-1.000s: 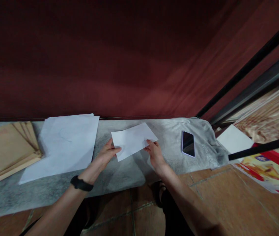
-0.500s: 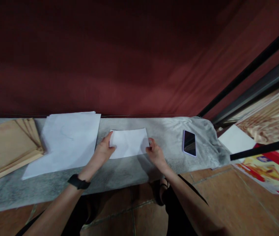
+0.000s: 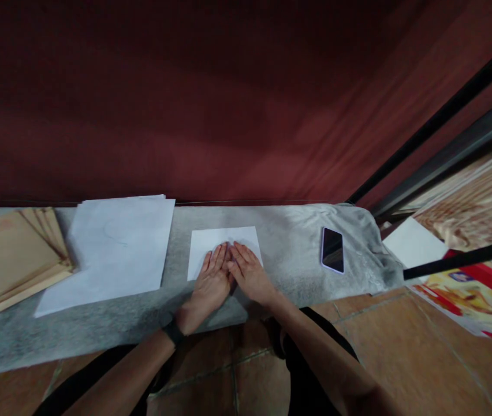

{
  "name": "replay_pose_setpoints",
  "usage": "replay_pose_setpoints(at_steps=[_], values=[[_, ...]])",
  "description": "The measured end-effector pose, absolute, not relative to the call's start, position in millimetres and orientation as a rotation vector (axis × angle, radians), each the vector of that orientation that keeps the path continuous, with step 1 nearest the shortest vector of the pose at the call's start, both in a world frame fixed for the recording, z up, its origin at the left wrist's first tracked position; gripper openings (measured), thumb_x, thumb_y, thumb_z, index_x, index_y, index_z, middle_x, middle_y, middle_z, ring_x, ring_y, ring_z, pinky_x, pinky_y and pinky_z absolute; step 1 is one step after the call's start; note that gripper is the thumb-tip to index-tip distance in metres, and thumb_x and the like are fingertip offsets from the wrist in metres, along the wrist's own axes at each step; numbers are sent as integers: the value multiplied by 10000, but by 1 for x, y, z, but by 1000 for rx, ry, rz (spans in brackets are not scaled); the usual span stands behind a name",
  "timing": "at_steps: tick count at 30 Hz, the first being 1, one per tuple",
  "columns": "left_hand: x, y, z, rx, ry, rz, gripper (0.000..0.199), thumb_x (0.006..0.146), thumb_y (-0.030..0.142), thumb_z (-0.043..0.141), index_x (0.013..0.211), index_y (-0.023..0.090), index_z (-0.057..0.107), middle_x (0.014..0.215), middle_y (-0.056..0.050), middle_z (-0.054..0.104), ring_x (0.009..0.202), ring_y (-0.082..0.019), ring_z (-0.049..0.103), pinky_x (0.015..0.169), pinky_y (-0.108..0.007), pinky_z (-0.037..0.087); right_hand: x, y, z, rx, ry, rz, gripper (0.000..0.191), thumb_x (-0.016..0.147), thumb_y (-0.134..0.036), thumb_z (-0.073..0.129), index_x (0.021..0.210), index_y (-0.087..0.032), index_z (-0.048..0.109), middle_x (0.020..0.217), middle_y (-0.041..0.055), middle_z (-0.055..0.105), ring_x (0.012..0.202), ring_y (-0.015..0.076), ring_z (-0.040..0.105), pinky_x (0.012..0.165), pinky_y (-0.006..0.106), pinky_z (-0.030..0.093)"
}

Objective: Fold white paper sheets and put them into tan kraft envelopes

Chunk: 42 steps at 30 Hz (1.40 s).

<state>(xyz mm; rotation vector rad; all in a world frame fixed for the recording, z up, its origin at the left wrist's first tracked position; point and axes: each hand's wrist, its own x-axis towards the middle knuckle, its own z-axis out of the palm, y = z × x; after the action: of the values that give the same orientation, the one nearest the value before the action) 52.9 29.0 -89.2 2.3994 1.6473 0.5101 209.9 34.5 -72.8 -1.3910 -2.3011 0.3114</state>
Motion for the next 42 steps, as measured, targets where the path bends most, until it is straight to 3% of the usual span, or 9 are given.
replay_pose_setpoints(at_steps=[4, 10, 18, 24, 30, 35, 42], values=[[49, 27, -94, 2410, 1721, 478, 623, 944, 196, 281, 1547, 52, 343, 1632, -176, 324, 1549, -250, 198, 1264, -477, 200, 201, 31, -83, -1457, -2368, 239, 583, 1080, -438, 317, 1543, -92, 390, 1607, 128, 383, 1508, 228, 311, 1249, 414, 261], [29, 30, -88, 2405, 1799, 487, 641, 974, 316, 308, 1530, -1, 349, 1633, -219, 283, 1550, -286, 187, 1263, -488, 186, 213, 32, -88, -1555, -2329, 91, 609, 1067, -460, 382, 1573, -123, 337, 1615, 134, 356, 1506, 254, 317, 1235, 450, 263], [3, 38, -93, 2293, 2006, 487, 670, 987, 412, 302, 1545, 42, 341, 1622, -202, 331, 1531, -294, 263, 1252, -488, 211, 233, 34, -93, -1701, -2273, 23, 648, 1064, -470, 389, 1575, -77, 318, 1621, 167, 325, 1495, 291, 333, 1225, 464, 252], [-4, 43, -89, 2292, 2138, 427, 655, 984, 360, 291, 1512, -18, 375, 1596, -238, 363, 1517, -320, 292, 1250, -511, 206, 239, 36, -85, -1801, -2246, 34, 627, 1071, -469, 361, 1551, -65, 370, 1620, 171, 320, 1503, 310, 309, 1232, 486, 222], [30, 50, -89, 2470, 1878, 484, 609, 999, 315, 287, 1547, 57, 347, 1642, -163, 310, 1542, -271, 233, 1244, -462, 260, 216, 49, -72, -1682, -2251, 112, 601, 1083, -460, 294, 1560, -101, 364, 1645, 135, 273, 1523, 280, 270, 1234, 473, 241], [48, 63, -99, 2555, 1808, 399, 610, 961, 205, 311, 1559, 84, 336, 1618, -155, 370, 1532, -252, 264, 1246, -462, 257, 190, 66, -76, -1481, -2340, 205, 538, 1094, -401, 275, 1551, -141, 389, 1603, 91, 393, 1506, 220, 315, 1249, 444, 233], [43, 76, -91, 2601, 1833, 319, 598, 957, 170, 304, 1540, 56, 368, 1612, -169, 374, 1529, -260, 275, 1257, -457, 217, 176, 89, -83, -1578, -2289, 173, 512, 1095, -392, 289, 1522, -158, 446, 1566, 87, 451, 1479, 230, 368, 1232, 459, 259]])
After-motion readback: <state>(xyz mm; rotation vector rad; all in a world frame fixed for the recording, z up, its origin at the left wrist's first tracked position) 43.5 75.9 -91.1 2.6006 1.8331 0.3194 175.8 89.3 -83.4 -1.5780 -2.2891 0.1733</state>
